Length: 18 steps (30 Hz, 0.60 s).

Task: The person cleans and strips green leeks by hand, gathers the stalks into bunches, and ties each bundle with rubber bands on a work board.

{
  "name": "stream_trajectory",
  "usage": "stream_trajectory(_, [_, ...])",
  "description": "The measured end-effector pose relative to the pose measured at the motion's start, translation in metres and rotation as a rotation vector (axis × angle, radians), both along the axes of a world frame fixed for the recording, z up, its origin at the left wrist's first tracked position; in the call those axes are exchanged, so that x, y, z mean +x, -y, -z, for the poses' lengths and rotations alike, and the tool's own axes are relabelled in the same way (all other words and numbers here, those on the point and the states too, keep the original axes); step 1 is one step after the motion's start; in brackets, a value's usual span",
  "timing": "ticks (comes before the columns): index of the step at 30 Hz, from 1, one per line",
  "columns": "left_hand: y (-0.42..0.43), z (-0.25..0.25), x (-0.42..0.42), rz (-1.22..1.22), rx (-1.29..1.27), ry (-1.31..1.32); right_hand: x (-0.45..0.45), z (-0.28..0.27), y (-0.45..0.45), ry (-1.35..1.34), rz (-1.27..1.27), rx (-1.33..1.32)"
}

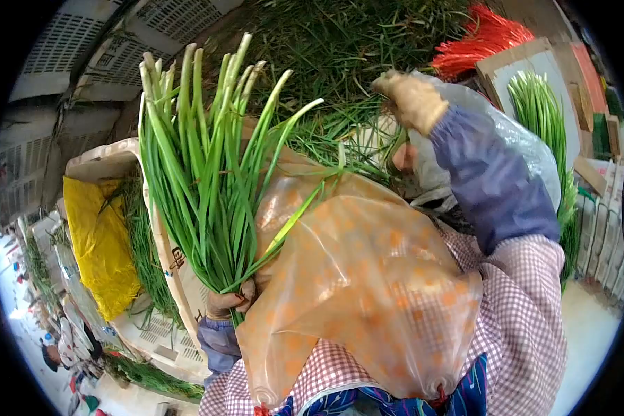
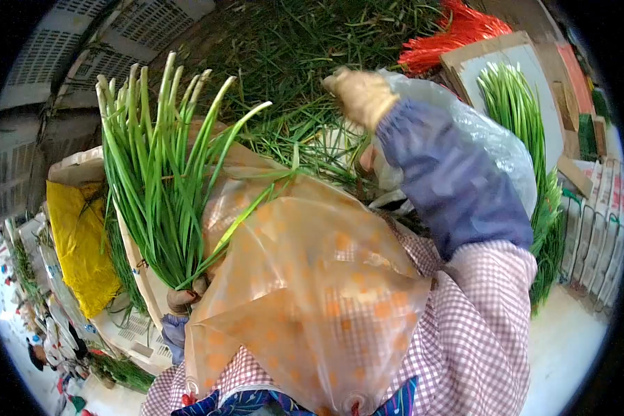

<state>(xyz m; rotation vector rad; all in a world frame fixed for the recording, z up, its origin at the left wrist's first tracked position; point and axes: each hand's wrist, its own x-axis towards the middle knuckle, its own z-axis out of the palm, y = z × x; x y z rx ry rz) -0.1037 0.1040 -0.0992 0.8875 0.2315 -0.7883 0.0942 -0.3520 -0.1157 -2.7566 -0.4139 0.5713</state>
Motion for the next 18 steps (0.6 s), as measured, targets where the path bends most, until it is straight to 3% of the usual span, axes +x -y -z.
stream_trajectory(1, [0.0,0.002,-0.002,-0.014,0.0,0.006,-0.02,-0.003,-0.01,0.082,-0.067,0.324])
stream_trajectory(3, [0.004,-0.006,0.01,0.109,0.063,-0.079,-0.049,-0.008,-0.056,0.284,-0.31,0.573])
stream_trajectory(5, [0.009,-0.018,0.016,0.125,-0.033,-0.146,-0.065,-0.028,-0.088,-0.057,-0.408,0.342])
stream_trajectory(10, [0.023,-0.051,0.023,0.174,0.285,-0.168,-0.064,0.018,-0.079,0.143,-0.504,0.116])
stream_trajectory(11, [0.02,-0.051,0.023,0.169,0.282,-0.162,-0.045,-0.007,-0.073,0.071,-0.44,-0.05])
stream_trajectory(12, [0.018,-0.048,0.022,0.182,0.261,-0.167,-0.033,-0.003,-0.046,0.229,-0.282,-0.058])
stream_trajectory(14, [0.013,-0.043,0.022,0.239,0.261,-0.159,0.002,0.016,0.027,0.015,0.039,-0.241])
stream_trajectory(15, [0.015,-0.043,0.024,0.231,0.256,-0.148,0.019,0.024,0.052,0.024,0.038,-0.504])
stream_trajectory(17, [0.023,-0.053,0.03,0.24,0.276,-0.156,0.018,-0.009,0.047,0.199,0.183,-0.666])
stream_trajectory(18, [0.028,-0.062,0.031,0.18,0.303,-0.204,0.013,-0.043,0.022,0.365,0.203,-0.43])
